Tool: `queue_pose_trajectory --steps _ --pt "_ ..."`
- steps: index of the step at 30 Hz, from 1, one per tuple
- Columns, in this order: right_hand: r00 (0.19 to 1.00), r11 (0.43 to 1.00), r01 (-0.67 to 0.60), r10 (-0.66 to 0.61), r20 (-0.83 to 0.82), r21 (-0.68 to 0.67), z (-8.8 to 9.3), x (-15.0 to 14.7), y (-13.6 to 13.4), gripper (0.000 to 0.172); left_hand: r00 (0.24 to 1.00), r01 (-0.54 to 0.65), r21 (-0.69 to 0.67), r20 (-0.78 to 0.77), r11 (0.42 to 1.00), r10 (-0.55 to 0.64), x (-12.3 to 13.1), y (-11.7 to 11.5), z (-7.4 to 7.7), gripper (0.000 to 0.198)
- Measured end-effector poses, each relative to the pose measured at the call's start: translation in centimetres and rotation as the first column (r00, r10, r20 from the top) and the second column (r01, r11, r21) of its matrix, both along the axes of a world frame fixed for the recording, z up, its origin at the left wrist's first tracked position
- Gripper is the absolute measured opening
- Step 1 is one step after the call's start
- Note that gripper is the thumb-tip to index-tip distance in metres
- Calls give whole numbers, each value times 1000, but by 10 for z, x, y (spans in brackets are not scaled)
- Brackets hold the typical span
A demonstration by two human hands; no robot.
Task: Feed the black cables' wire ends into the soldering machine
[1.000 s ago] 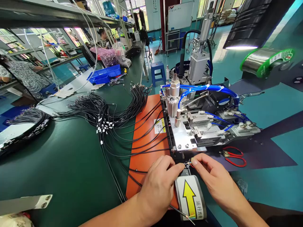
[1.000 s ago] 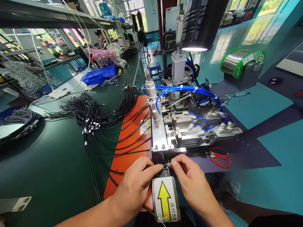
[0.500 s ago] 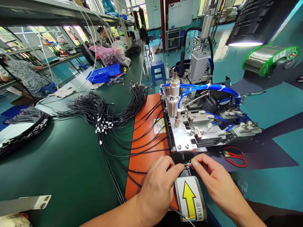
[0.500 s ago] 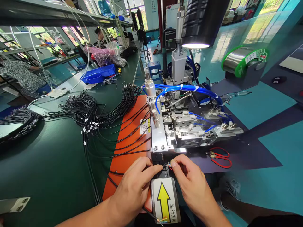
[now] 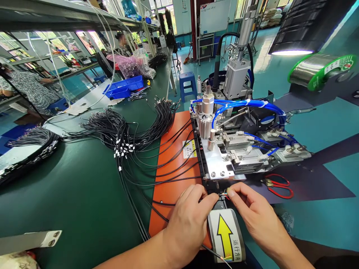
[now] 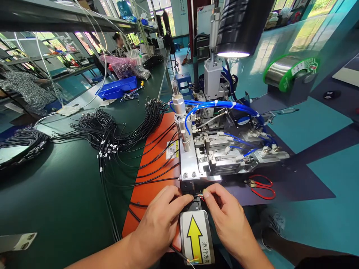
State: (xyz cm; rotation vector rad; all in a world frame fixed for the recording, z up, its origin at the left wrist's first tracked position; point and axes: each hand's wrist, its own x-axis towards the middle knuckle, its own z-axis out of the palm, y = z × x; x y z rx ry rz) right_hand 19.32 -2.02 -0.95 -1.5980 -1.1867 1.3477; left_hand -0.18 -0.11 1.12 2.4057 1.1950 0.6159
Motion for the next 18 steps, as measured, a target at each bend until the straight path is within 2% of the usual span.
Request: queue_pose_trajectory --steps 5,18 --pt "1000 1000 10 -10 -24 -9 1 0 -2 35 1000 -2 5 -4 1000 2 0 0 -1 30" --pt "998 999 44 -43 50 -20 0 -3 1 34 997 -6 45 -75 999 9 0 0 -2 29"
